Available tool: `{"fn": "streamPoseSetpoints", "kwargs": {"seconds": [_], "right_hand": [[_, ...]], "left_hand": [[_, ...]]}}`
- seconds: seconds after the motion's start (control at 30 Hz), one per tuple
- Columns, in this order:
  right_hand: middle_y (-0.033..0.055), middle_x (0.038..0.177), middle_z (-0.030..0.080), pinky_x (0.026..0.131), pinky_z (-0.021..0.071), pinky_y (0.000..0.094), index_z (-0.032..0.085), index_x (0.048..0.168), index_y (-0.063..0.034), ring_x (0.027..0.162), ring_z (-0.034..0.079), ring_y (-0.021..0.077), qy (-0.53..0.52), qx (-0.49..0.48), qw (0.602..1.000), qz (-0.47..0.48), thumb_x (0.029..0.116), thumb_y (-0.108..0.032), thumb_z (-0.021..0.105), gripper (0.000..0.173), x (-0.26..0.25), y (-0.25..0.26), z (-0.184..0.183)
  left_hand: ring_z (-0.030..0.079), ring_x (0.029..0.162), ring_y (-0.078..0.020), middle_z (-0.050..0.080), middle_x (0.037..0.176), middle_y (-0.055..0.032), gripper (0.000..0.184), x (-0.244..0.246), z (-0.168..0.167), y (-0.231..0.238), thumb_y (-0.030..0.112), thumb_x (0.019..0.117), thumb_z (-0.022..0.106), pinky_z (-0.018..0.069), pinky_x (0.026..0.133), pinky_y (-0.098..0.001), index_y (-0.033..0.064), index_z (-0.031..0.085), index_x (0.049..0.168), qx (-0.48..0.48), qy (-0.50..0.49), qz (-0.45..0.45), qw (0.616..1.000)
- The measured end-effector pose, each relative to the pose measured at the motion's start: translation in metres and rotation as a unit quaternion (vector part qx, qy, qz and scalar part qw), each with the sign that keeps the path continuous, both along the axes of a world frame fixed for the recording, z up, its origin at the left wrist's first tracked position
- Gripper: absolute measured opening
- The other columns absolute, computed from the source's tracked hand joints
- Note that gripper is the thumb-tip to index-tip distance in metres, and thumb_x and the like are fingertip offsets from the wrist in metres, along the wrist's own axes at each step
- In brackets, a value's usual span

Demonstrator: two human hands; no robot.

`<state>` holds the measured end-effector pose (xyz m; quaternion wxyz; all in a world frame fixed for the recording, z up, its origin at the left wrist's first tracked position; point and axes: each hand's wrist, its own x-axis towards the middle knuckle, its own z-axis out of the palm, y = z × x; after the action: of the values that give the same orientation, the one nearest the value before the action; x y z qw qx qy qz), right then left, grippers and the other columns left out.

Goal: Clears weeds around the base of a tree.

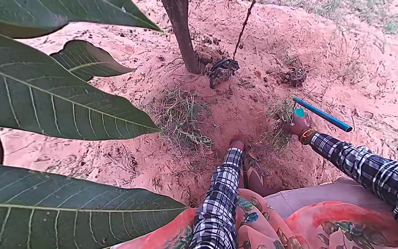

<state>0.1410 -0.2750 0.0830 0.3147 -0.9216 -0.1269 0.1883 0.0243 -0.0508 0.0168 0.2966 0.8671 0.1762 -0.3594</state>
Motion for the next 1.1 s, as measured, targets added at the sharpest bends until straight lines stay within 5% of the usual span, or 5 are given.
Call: {"fn": "streamPoseSetpoints", "kwargs": {"seconds": [0.17,0.37,0.7,0.97,1.1], "right_hand": [[0.0339,0.134,0.059,0.108,0.0449,0.0612,0.046,0.145,0.008,0.126,0.059,0.0456,-0.006,-0.004,1.0,0.017,0.0889,-0.001,0.077,0.065,0.0,-0.001,-0.007],[0.0337,0.131,0.062,0.105,0.046,0.0646,0.044,0.148,0.0052,0.122,0.061,0.049,-0.023,-0.099,0.992,0.076,0.0868,-0.003,0.08,0.072,0.006,0.001,-0.002],[0.0357,0.151,0.043,0.103,0.0448,0.0698,0.031,0.161,-0.0079,0.132,0.051,0.0551,0.035,-0.252,0.958,0.136,0.0794,-0.021,0.091,0.103,0.001,0.009,-0.023],[0.0228,0.144,0.057,0.091,0.0482,0.0737,0.06,0.143,-0.0179,0.13,0.053,0.0523,-0.077,-0.276,0.92,0.269,0.0933,-0.017,0.073,0.051,-0.053,0.082,0.028],[0.0296,0.135,0.062,0.103,0.0456,0.0674,0.058,0.143,-0.0033,0.126,0.06,0.0485,-0.013,-0.263,0.866,0.426,0.0993,-0.012,0.066,0.045,-0.116,0.121,0.051]], "left_hand": [[0.029,0.149,-0.0517,0.026,0.166,-0.0243,0.056,-0.004,-0.044,-0.047,0.012,0.097,0.065,0.0421,0.108,-0.0674,0.0188,0.054,0.151,0.062,-0.031,0.019,0.997],[0.053,0.137,-0.0397,0.058,0.144,-0.0228,0.039,-0.001,-0.022,-0.017,0.013,0.1006,0.059,0.0437,0.11,-0.0607,0.0038,0.062,0.139,-0.009,-0.05,0.003,0.999],[0.061,0.121,-0.0469,0.066,0.126,-0.0296,0.033,-0.024,0.032,0.03,0.015,0.0968,0.071,0.0475,0.101,-0.0658,-0.0002,0.068,0.126,-0.057,-0.139,0.154,0.977],[0.054,0.134,-0.0444,0.06,0.138,-0.0288,0.039,-0.048,0.087,0.054,0.021,0.1026,0.062,0.0407,0.111,-0.0643,-0.0039,0.064,0.132,0.131,0.001,-0.08,0.988],[0.052,0.134,-0.0488,0.058,0.138,-0.0324,0.041,-0.098,0.148,0.08,0.02,0.1018,0.064,0.0382,0.111,-0.068,-0.0059,0.062,0.134,0.191,-0.021,-0.068,0.979]]}}
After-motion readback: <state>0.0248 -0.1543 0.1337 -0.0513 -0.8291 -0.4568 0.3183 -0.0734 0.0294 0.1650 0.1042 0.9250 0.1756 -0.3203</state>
